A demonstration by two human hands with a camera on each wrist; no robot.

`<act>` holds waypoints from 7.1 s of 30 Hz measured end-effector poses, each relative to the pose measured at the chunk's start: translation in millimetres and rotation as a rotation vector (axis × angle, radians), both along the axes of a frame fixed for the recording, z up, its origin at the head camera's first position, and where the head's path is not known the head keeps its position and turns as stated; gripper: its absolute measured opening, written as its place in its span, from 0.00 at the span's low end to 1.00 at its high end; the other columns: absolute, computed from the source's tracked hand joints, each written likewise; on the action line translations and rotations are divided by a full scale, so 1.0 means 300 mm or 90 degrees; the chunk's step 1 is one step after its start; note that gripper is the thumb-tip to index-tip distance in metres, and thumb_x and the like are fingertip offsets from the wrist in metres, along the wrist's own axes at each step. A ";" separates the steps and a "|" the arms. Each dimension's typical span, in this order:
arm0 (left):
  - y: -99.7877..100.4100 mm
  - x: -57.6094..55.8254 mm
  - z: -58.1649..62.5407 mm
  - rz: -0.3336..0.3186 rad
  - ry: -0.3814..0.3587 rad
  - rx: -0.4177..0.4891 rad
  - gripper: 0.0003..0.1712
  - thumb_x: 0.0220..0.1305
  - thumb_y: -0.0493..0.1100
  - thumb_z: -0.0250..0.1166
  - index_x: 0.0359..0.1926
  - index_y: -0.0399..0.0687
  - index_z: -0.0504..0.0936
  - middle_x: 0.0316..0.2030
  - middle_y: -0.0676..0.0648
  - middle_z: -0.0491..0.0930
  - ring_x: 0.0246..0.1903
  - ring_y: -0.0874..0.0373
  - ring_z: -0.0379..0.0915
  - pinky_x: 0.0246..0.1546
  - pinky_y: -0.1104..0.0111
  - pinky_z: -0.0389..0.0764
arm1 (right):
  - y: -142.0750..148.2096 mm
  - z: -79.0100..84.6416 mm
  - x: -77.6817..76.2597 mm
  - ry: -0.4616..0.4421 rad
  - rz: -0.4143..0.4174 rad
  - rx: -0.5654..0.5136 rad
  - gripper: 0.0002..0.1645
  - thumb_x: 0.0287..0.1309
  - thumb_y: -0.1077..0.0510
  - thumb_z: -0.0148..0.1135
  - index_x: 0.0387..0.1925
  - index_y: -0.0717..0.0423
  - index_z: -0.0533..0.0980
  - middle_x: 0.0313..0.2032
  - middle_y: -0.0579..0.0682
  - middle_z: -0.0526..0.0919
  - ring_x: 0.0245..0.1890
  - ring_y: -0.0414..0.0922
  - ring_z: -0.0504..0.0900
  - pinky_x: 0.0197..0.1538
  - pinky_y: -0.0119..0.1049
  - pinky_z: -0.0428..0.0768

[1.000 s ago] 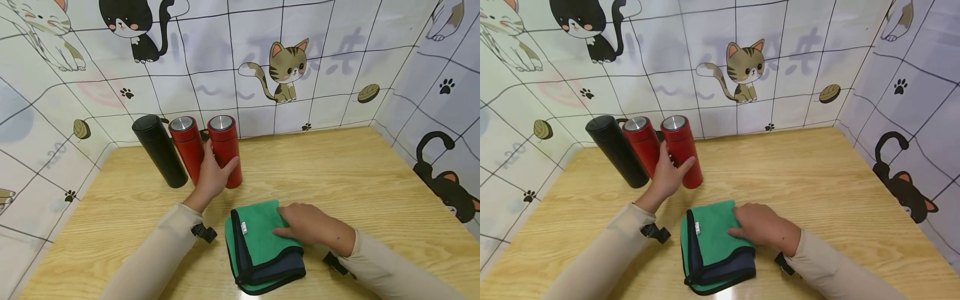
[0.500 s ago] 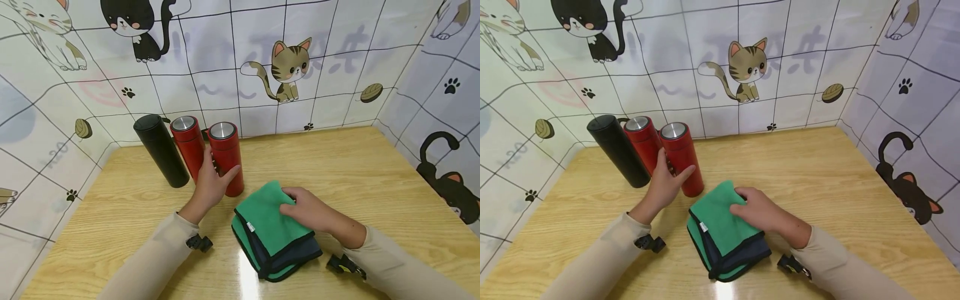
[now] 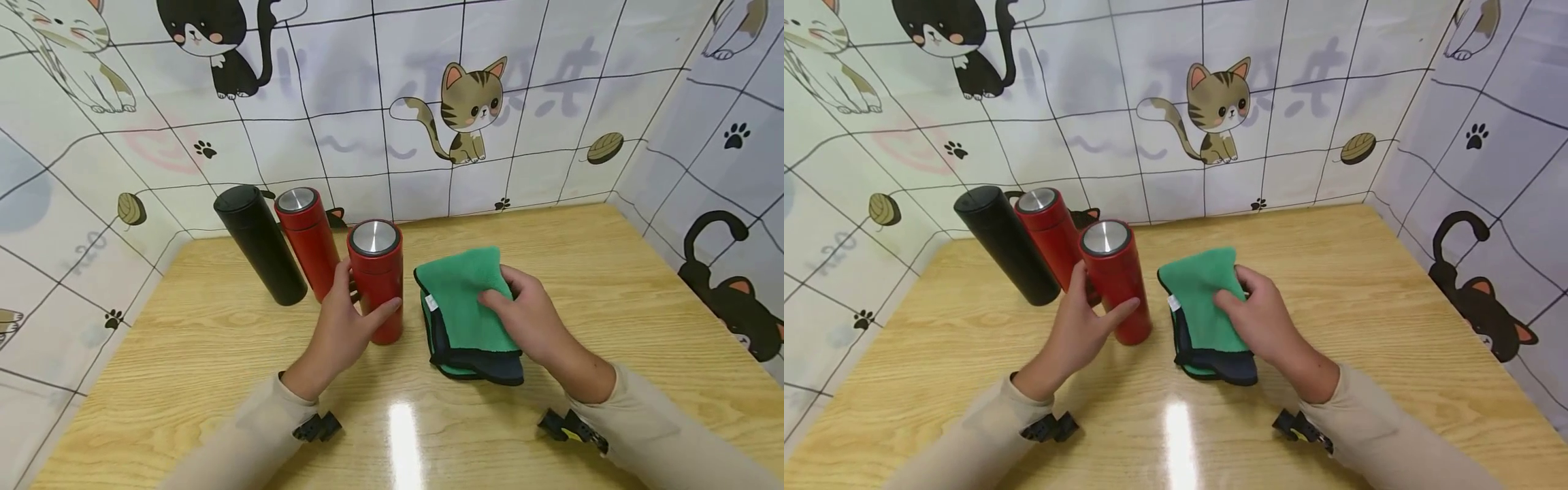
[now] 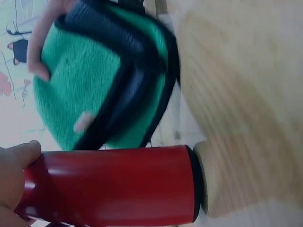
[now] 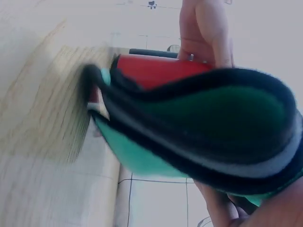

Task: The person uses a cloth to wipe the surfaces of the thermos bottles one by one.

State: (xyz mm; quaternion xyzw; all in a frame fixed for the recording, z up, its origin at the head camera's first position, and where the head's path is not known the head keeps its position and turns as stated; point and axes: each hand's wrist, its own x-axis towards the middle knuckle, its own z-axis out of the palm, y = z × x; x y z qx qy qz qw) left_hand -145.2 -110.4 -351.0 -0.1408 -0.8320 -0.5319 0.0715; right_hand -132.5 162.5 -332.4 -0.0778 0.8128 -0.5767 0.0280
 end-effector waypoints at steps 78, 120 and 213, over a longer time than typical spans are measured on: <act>0.112 0.070 -0.008 -0.065 0.075 -0.155 0.51 0.47 0.52 0.81 0.66 0.48 0.60 0.55 0.52 0.77 0.52 0.59 0.78 0.51 0.65 0.83 | -0.105 -0.027 0.121 0.177 0.034 -0.022 0.27 0.68 0.71 0.48 0.67 0.58 0.68 0.60 0.55 0.79 0.54 0.35 0.80 0.54 0.26 0.80; 0.109 0.066 -0.004 -0.082 0.062 -0.157 0.52 0.49 0.53 0.80 0.66 0.47 0.58 0.56 0.51 0.77 0.53 0.57 0.78 0.52 0.63 0.82 | -0.099 0.002 0.113 0.163 0.015 -0.014 0.21 0.72 0.61 0.54 0.64 0.61 0.71 0.56 0.57 0.81 0.49 0.36 0.84 0.49 0.29 0.83; 0.078 0.085 0.080 -0.094 0.088 -0.136 0.52 0.45 0.52 0.82 0.64 0.46 0.60 0.54 0.51 0.80 0.49 0.60 0.79 0.43 0.73 0.84 | -0.108 -0.012 0.133 0.167 0.026 -0.051 0.24 0.72 0.65 0.50 0.68 0.59 0.68 0.59 0.55 0.78 0.55 0.34 0.81 0.55 0.26 0.80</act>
